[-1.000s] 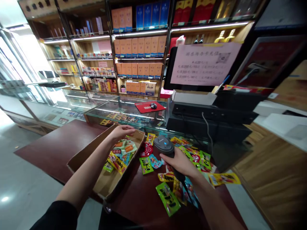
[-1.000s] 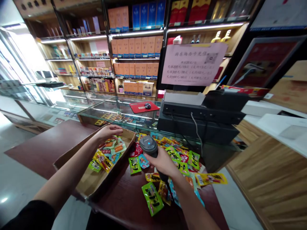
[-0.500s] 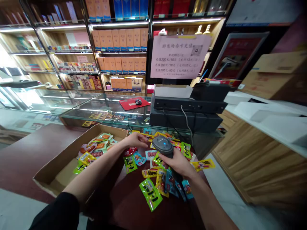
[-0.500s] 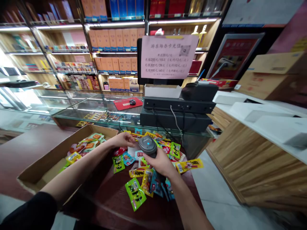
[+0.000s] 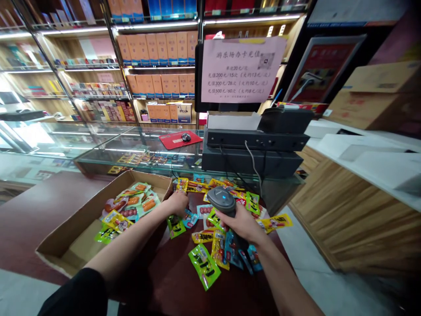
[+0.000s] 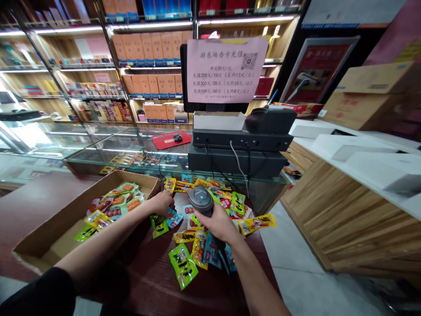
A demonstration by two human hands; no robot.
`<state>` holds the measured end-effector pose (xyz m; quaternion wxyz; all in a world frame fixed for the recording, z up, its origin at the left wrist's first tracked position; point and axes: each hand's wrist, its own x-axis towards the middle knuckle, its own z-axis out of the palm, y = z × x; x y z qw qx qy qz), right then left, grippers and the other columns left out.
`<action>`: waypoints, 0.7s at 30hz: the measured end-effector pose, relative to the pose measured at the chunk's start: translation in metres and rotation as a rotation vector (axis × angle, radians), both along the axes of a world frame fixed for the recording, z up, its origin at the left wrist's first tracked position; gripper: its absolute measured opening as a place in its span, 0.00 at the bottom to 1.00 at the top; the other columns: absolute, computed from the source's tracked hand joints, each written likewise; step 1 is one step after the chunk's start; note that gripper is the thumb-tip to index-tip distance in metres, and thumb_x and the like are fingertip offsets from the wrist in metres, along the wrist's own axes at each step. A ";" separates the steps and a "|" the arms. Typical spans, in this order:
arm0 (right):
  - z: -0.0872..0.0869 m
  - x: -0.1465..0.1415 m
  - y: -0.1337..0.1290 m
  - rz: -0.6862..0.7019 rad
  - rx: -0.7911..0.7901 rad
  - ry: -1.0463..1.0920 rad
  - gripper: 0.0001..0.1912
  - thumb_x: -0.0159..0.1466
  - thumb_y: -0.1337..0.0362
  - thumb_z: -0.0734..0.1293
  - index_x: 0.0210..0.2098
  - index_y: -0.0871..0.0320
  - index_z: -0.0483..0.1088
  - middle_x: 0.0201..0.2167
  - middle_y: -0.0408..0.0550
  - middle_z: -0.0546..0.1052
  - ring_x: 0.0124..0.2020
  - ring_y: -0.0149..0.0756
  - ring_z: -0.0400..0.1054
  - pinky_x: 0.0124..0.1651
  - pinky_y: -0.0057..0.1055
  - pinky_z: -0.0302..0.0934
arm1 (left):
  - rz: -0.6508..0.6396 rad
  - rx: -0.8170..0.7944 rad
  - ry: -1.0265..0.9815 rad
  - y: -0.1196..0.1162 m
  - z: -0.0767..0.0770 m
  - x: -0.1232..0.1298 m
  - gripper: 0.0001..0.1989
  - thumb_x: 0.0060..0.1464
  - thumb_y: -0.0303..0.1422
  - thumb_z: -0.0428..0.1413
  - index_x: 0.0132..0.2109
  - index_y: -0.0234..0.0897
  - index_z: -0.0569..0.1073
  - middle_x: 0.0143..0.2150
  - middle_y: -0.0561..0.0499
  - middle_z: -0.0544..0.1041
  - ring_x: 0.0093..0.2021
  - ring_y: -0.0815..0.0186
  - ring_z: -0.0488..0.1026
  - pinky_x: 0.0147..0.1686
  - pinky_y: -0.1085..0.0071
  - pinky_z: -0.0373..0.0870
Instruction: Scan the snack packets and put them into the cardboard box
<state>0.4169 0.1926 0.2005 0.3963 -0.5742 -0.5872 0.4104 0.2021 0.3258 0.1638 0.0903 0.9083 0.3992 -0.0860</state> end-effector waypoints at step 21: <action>-0.005 -0.017 0.010 0.013 0.072 -0.031 0.18 0.55 0.56 0.68 0.40 0.63 0.73 0.32 0.50 0.78 0.32 0.37 0.71 0.39 0.34 0.65 | 0.506 -0.598 -1.434 0.022 -0.011 -0.004 0.25 0.32 0.40 0.68 0.39 0.33 0.76 0.35 0.48 0.79 0.36 0.64 0.75 0.42 0.68 0.69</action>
